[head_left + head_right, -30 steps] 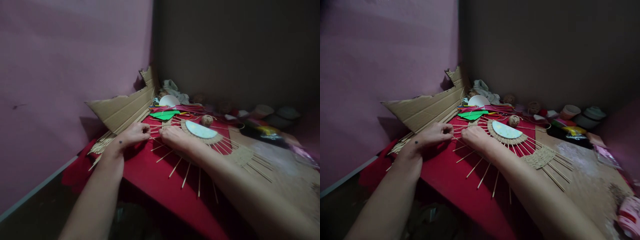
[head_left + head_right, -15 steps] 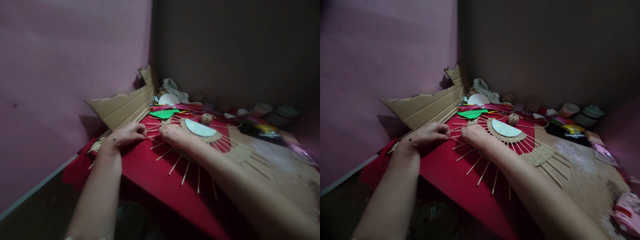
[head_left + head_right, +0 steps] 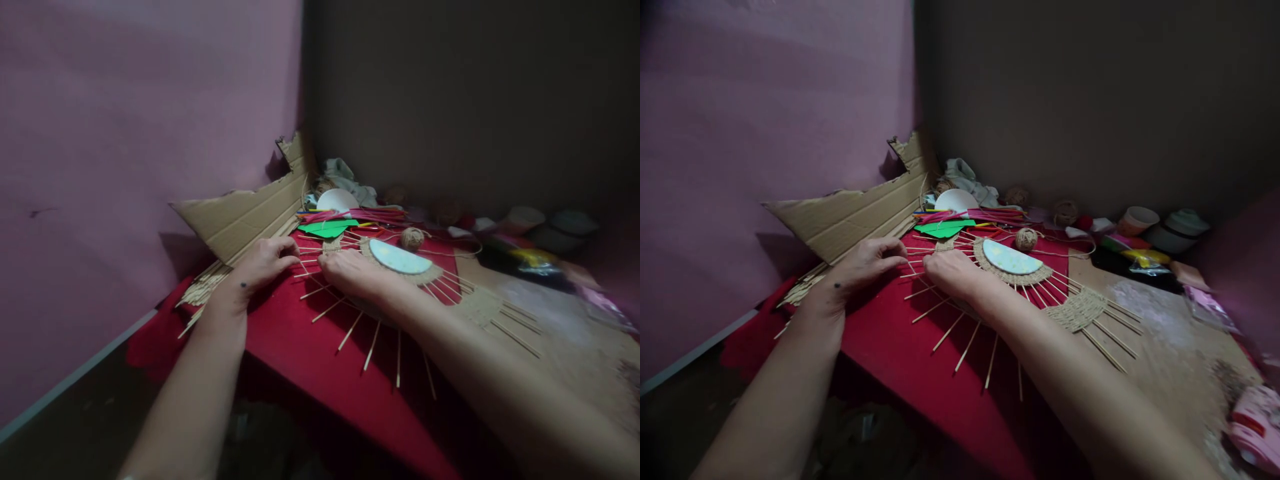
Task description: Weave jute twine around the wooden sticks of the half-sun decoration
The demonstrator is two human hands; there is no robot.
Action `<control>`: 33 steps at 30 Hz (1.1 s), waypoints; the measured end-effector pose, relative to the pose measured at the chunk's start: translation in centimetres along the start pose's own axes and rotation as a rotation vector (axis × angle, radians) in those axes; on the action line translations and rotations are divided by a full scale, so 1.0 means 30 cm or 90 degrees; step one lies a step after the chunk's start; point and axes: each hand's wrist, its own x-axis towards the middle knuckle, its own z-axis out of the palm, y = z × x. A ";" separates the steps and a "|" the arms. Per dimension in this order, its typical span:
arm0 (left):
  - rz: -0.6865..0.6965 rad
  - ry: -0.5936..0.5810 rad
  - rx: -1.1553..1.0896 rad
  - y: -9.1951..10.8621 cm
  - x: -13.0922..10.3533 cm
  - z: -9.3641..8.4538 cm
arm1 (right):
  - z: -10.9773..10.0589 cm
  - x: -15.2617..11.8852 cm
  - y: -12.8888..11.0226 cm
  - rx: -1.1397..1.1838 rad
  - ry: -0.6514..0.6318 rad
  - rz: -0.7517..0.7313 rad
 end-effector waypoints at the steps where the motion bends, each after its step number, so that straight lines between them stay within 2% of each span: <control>1: 0.025 0.018 0.002 0.002 0.005 0.007 | -0.006 -0.003 0.000 0.001 -0.004 -0.001; 8: 0.219 0.082 0.026 0.007 0.046 0.070 | -0.013 -0.036 -0.004 0.011 -0.012 -0.016; 11: 0.277 0.039 0.041 0.024 0.043 0.086 | -0.014 -0.069 -0.019 0.016 -0.040 -0.060; 16: 0.309 -0.047 -0.005 0.056 0.025 0.099 | -0.047 -0.133 -0.052 0.001 -0.100 -0.123; 22: 0.340 -0.067 -0.059 0.055 0.022 0.118 | -0.048 -0.181 -0.046 0.033 -0.121 -0.091; 29: 0.389 -0.041 -0.034 0.067 0.017 0.131 | 0.009 -0.200 -0.013 0.205 -0.071 -0.057; 33: 0.413 -0.011 0.041 0.069 0.016 0.134 | 0.034 -0.207 0.005 0.288 0.010 -0.069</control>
